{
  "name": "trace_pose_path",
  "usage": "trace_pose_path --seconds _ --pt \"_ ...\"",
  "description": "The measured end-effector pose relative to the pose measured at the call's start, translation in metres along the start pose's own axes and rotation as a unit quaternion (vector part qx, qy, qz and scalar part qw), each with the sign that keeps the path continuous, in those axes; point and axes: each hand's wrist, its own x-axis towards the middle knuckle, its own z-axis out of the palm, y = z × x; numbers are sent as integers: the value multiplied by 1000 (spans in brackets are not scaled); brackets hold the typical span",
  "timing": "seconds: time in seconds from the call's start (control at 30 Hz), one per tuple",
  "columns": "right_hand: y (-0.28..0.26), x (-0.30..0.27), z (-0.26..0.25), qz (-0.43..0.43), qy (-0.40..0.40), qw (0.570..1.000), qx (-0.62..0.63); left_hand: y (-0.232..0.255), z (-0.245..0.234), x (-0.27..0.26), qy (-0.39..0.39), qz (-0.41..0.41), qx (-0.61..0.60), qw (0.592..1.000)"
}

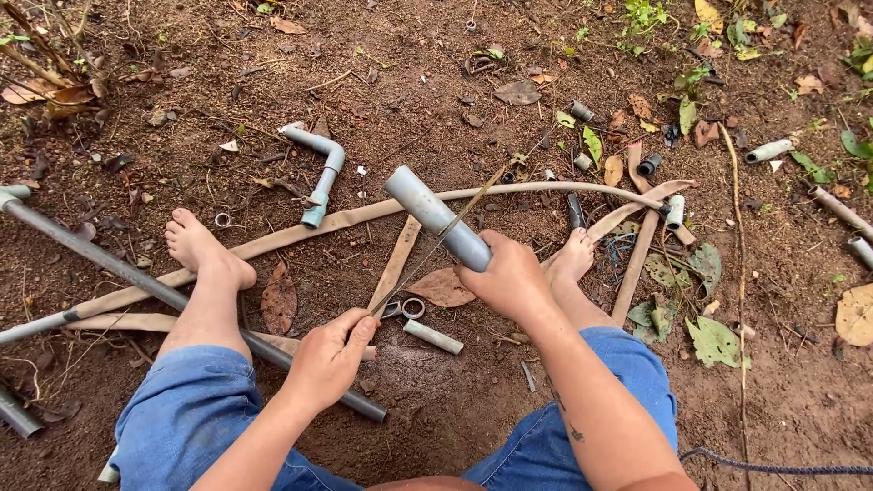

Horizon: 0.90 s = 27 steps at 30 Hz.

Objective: Cutting a PVC pipe using a manual hacksaw blade while sitting on the ground.

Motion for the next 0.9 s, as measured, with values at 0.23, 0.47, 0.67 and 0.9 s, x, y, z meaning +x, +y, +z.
trace_pose_path --seconds 0.23,0.47,0.67,0.9 --pt "1 1 3 -4 8 1000 5 3 2 -1 -7 13 83 996" --pt "2 1 11 -26 42 998 -26 0 6 1 15 26 118 993" --pt "1 -2 35 -129 39 985 -107 11 -1 3 31 35 113 992" --pt "9 0 41 -73 45 994 -69 4 5 8 44 24 140 989"
